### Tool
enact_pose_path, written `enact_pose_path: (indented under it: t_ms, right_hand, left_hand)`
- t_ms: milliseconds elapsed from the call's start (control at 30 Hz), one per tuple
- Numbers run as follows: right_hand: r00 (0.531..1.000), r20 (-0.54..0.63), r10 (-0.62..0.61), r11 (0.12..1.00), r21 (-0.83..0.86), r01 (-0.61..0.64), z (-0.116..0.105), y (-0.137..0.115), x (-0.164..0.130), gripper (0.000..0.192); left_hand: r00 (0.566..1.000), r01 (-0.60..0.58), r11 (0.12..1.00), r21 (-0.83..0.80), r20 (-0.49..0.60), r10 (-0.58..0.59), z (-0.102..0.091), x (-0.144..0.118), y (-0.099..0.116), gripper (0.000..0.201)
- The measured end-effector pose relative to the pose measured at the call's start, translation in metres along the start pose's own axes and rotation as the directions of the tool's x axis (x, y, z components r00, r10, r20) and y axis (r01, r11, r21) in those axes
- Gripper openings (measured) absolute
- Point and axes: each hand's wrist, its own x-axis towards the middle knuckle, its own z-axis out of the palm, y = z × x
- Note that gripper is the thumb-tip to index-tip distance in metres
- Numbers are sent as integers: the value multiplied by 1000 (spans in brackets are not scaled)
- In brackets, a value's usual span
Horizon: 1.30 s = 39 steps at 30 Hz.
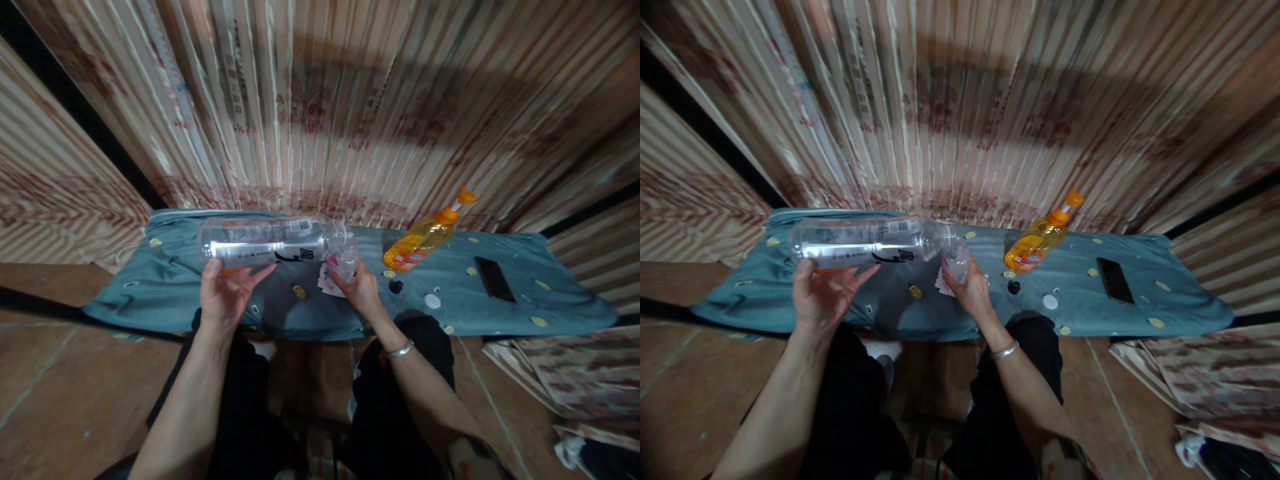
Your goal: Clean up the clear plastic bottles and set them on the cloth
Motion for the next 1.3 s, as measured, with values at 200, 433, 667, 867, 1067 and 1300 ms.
enact_pose_path:
  t_ms: [200, 433, 667, 867, 1067, 1300]
  right_hand:
    - [1000, 10, 1, 1000, -17, -1, 2, 2, 0, 67]
    - [1000, -4, 8, 1000, -15, -8, 2, 1, 0, 66]
    - [999, 18, 37, 999, 13, -37, 0, -1, 0, 73]
    - [999, 6, 51, 999, -8, -51, 2, 1, 0, 72]
    - [1000, -3, 26, 1000, -8, -26, 1, 2, 0, 70]
    - [999, -5, 36, 999, 17, -36, -2, -2, -1, 68]
  left_hand:
    - [999, -25, 1000, -10, 31, 25, 2, -3, 3, 58]
    - [998, -33, 999, 1, 50, 33, 9, -6, 5, 62]
    - [997, -61, 998, 6, 37, 60, 10, -8, 6, 69]
    - [998, -66, 998, 8, 20, 65, 14, -10, 8, 70]
    - [998, -58, 998, 8, 16, 58, 15, -10, 7, 80]
    - [997, -62, 997, 47, 56, 60, 14, -10, 7, 73]
